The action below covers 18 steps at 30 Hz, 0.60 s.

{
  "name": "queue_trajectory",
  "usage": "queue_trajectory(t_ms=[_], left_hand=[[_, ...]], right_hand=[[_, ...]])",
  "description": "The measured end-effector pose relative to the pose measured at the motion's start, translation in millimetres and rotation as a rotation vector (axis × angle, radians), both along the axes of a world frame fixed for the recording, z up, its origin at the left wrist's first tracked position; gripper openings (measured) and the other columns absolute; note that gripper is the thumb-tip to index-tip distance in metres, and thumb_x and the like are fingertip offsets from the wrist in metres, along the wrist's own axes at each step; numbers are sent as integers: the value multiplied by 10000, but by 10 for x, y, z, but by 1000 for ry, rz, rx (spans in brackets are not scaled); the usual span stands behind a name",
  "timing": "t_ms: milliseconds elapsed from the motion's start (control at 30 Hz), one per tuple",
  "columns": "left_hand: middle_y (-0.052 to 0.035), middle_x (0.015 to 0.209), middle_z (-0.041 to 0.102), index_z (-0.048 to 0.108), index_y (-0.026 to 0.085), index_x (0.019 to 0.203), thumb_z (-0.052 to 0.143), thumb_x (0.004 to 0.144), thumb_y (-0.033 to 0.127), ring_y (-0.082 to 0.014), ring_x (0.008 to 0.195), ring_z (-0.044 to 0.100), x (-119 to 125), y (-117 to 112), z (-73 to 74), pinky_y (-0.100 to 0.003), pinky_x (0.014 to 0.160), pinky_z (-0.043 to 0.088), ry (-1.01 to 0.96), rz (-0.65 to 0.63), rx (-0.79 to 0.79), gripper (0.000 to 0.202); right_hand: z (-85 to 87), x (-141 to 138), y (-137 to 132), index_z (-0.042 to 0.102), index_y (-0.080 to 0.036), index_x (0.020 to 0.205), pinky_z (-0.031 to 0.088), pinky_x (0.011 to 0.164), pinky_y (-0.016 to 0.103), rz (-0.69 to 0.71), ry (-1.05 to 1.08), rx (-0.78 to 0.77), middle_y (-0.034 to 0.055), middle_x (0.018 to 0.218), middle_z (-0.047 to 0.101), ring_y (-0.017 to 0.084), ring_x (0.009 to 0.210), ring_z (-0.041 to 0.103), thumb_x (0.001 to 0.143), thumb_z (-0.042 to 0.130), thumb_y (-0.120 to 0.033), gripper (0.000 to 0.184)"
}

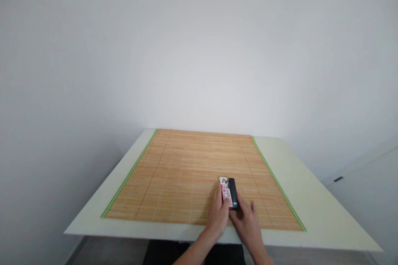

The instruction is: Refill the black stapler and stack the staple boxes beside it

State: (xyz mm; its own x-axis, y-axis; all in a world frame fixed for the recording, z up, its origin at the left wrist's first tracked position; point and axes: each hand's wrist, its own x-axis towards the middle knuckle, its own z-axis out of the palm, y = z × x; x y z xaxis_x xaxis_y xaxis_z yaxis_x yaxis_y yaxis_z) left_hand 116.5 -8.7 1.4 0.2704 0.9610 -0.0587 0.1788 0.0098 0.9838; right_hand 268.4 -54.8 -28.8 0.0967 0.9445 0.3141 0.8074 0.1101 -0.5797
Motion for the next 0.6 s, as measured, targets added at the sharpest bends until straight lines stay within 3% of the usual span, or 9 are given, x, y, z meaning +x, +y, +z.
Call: queue_trajectory(t_ms=[167, 300, 467, 600], left_hand=[[-82, 1633, 377, 294, 220, 1606, 549, 823, 240, -268, 1494, 343, 307, 237, 120, -403, 1261, 242, 102, -233, 164, 824], [-102, 1553, 478, 368, 255, 1570, 656, 768, 310, -350, 1414, 393, 459, 405, 216, -474, 1203, 273, 279, -317, 290, 854], [-81, 1517, 514, 385, 299, 1549, 669, 788, 411, -367, 1364, 398, 597, 529, 293, -496, 1134, 295, 374, -336, 328, 819], [-72, 1488, 539, 423, 300, 1521, 679, 783, 403, -354, 1345, 406, 636, 585, 277, -494, 1137, 279, 397, -345, 347, 788]], right_hand=[[74, 708, 60, 478, -295, 1497, 114, 1243, 666, -57, -4, -31, 87, 1472, 598, 320, 1337, 578, 878, 633, -562, 692], [151, 1095, 133, 525, -271, 1464, 179, 1239, 629, -92, -20, -45, 111, 1466, 601, 339, 1344, 566, 839, 632, -604, 716], [173, 1315, 210, 572, -233, 1430, 296, 1212, 556, -111, -77, -8, 120, 1410, 648, 334, 1301, 597, 826, 636, -617, 719], [116, 1368, 233, 560, -241, 1444, 291, 1216, 547, -99, -110, -4, 113, 1419, 641, 327, 1307, 590, 844, 615, -623, 713]])
